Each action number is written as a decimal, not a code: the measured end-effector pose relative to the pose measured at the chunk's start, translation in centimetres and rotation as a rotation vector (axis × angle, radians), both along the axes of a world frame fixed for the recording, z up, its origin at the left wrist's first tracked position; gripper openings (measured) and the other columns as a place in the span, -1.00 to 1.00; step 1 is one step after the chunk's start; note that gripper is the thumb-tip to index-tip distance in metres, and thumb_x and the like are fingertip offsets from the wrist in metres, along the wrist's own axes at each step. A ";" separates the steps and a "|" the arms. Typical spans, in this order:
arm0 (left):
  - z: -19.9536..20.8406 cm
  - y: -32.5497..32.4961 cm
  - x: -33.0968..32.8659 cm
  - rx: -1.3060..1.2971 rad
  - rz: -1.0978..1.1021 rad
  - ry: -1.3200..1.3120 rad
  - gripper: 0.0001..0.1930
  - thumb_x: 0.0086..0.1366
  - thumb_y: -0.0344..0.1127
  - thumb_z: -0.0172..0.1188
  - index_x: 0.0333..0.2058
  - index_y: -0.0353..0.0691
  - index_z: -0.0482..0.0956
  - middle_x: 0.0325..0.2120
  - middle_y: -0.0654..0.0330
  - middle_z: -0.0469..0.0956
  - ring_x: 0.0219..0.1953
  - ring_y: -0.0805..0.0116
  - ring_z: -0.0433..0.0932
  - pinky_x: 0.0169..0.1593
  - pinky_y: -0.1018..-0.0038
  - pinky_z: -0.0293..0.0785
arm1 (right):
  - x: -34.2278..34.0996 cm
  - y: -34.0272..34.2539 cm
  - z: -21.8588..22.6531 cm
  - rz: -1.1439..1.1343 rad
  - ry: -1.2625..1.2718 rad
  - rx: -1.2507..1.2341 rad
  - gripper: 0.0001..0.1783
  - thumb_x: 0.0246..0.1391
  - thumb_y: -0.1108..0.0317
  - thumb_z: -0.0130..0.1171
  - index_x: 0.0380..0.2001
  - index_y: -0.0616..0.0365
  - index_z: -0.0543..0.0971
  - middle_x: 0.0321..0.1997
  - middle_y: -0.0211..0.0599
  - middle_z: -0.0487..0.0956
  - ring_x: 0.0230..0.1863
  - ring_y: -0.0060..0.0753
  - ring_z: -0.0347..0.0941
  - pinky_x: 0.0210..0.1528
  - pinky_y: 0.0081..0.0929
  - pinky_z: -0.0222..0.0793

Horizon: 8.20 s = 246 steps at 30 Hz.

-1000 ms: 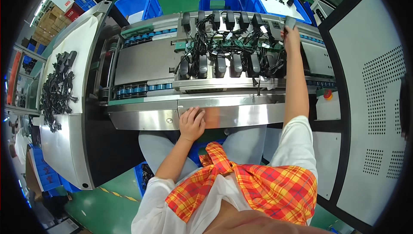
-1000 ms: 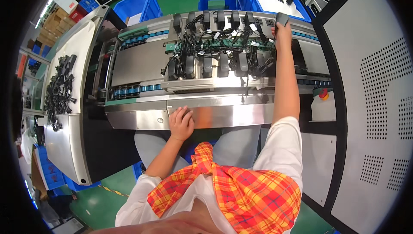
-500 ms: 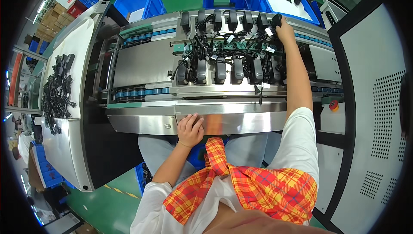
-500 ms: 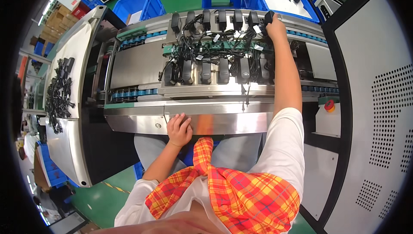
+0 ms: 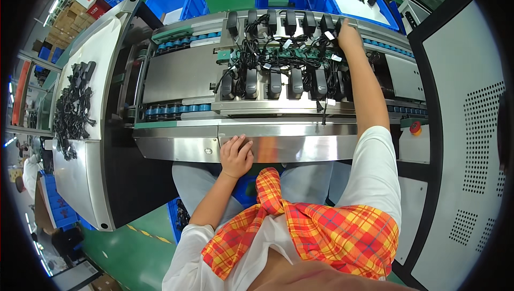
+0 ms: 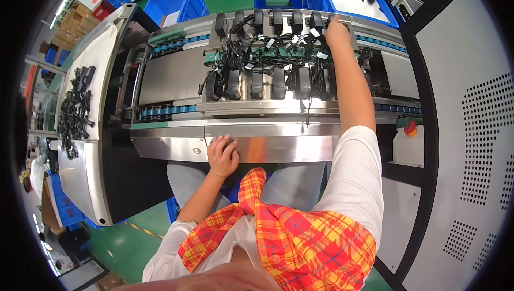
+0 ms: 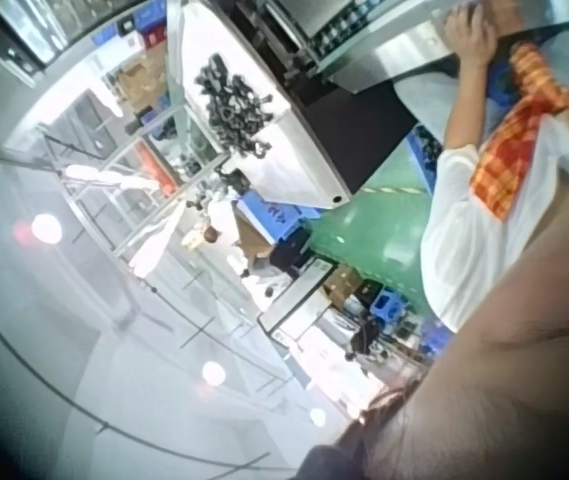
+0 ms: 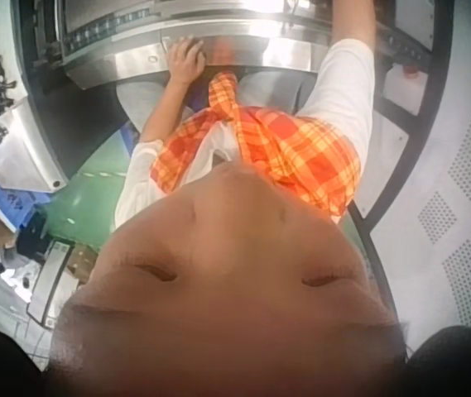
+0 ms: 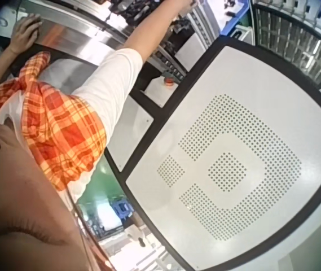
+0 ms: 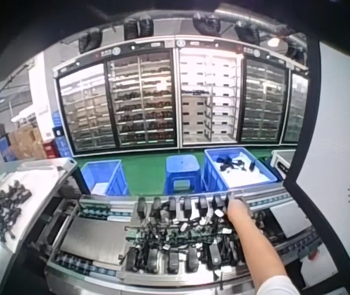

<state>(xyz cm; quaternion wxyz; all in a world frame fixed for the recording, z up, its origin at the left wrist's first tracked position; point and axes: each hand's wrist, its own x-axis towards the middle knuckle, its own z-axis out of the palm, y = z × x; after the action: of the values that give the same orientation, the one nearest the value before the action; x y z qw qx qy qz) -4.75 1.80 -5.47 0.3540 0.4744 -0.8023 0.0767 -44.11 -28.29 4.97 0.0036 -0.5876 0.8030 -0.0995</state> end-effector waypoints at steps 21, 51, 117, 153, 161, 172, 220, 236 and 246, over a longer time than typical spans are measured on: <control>0.1 0.0 -0.1 -0.032 -0.018 -0.031 -0.71 0.00 -0.36 0.12 -0.22 -0.09 0.53 -0.03 0.16 0.41 0.03 0.13 0.33 0.05 0.24 0.23 | 2.6 22.6 6.3 0.095 -0.058 0.161 -0.70 -0.07 0.23 0.15 -0.38 0.28 0.53 -0.44 -0.04 0.54 -0.39 -0.01 0.47 -0.32 -0.31 0.38; -0.3 0.1 -0.7 -0.028 0.011 -0.107 -0.67 0.02 -0.39 0.07 -0.16 -0.14 0.45 -0.03 0.04 0.37 0.02 0.00 0.31 0.08 0.19 0.18 | -3.3 7.3 -0.7 0.496 -0.759 -0.080 -0.87 -0.19 0.47 0.22 -0.47 0.18 0.51 -0.51 -0.31 0.53 -0.40 -0.41 0.46 -0.32 -0.47 0.33; 40.8 30.8 10.5 -0.372 -0.301 -0.025 -0.82 0.11 -0.21 0.14 -0.54 -0.17 0.44 -0.52 0.26 0.37 -0.41 0.26 0.37 -0.43 0.37 0.34 | 4.4 21.0 -9.1 0.306 -0.229 -0.546 -0.67 0.00 0.44 0.01 -0.12 0.28 0.48 -0.19 0.00 0.54 -0.17 -0.05 0.49 -0.13 -0.27 0.39; 32.1 10.7 7.7 0.934 -2.527 0.412 -0.69 0.16 -0.17 0.12 -0.22 -0.28 0.56 -0.25 0.09 0.56 -0.18 0.32 0.50 -0.16 0.39 0.39 | 20.7 34.4 -17.1 0.199 -1.207 -0.327 -0.83 -0.01 0.59 -0.03 -0.32 0.25 0.50 -0.29 -0.32 0.50 -0.28 -0.50 0.41 -0.19 -0.59 0.32; 24.9 -10.7 24.3 0.558 -0.099 0.185 -0.67 0.04 -0.12 0.15 -0.27 -0.18 0.62 -0.39 0.14 0.61 -0.33 0.37 0.56 -0.19 0.47 0.45 | 25.3 35.4 -11.2 0.316 -0.844 -0.394 -0.87 -0.04 0.57 -0.04 -0.42 0.22 0.50 -0.39 -0.34 0.47 -0.40 -0.48 0.37 -0.33 -0.58 0.29; 22.2 -25.1 44.9 0.107 0.763 0.135 -0.64 0.04 -0.23 0.08 -0.14 -0.11 0.56 -0.20 0.02 0.55 -0.12 0.08 0.51 -0.05 0.27 0.40 | 26.7 35.4 -10.0 0.222 -0.590 -0.409 -0.90 -0.23 0.60 -0.07 -0.58 0.20 0.42 -0.54 -0.27 0.36 -0.56 -0.34 0.28 -0.50 -0.50 0.22; 50.7 -8.3 47.1 -0.376 0.211 0.977 -0.65 0.20 0.00 0.13 -0.27 -0.20 0.48 -0.43 0.21 0.53 -0.39 0.39 0.49 -0.33 0.41 0.42 | 26.6 35.8 -9.7 0.217 -0.555 -0.397 -0.87 -0.20 0.58 -0.07 -0.54 0.17 0.46 -0.48 -0.25 0.39 -0.43 -0.23 0.37 -0.35 -0.42 0.31; 16.1 9.2 -0.3 0.596 -0.344 0.554 -0.34 0.11 -0.39 0.13 0.15 -0.37 0.04 0.10 -0.17 0.16 0.14 -0.02 0.22 0.17 0.30 0.16 | 29.5 39.9 2.8 0.279 -1.371 -0.604 -0.38 0.11 0.35 -0.05 0.22 0.12 0.02 0.03 -0.23 0.37 -0.10 -0.28 0.42 -0.03 -0.41 0.33; 2.7 0.4 2.1 0.251 0.083 0.252 -0.87 0.09 -0.38 0.09 -0.36 -0.23 0.49 -0.33 0.10 0.46 -0.24 0.08 0.39 -0.12 0.23 0.26 | 12.5 26.9 4.7 0.207 -2.244 -0.550 -0.68 0.12 0.30 -0.08 -0.06 0.13 0.34 -0.27 -0.20 0.49 -0.40 -0.36 0.44 -0.47 -0.55 0.34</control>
<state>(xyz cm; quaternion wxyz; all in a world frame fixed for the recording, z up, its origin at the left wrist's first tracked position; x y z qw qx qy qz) -2.60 2.18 -2.75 0.3864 0.5534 -0.7345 -0.0696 -31.56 -1.42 9.69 0.5939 -0.2130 0.2482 -0.7351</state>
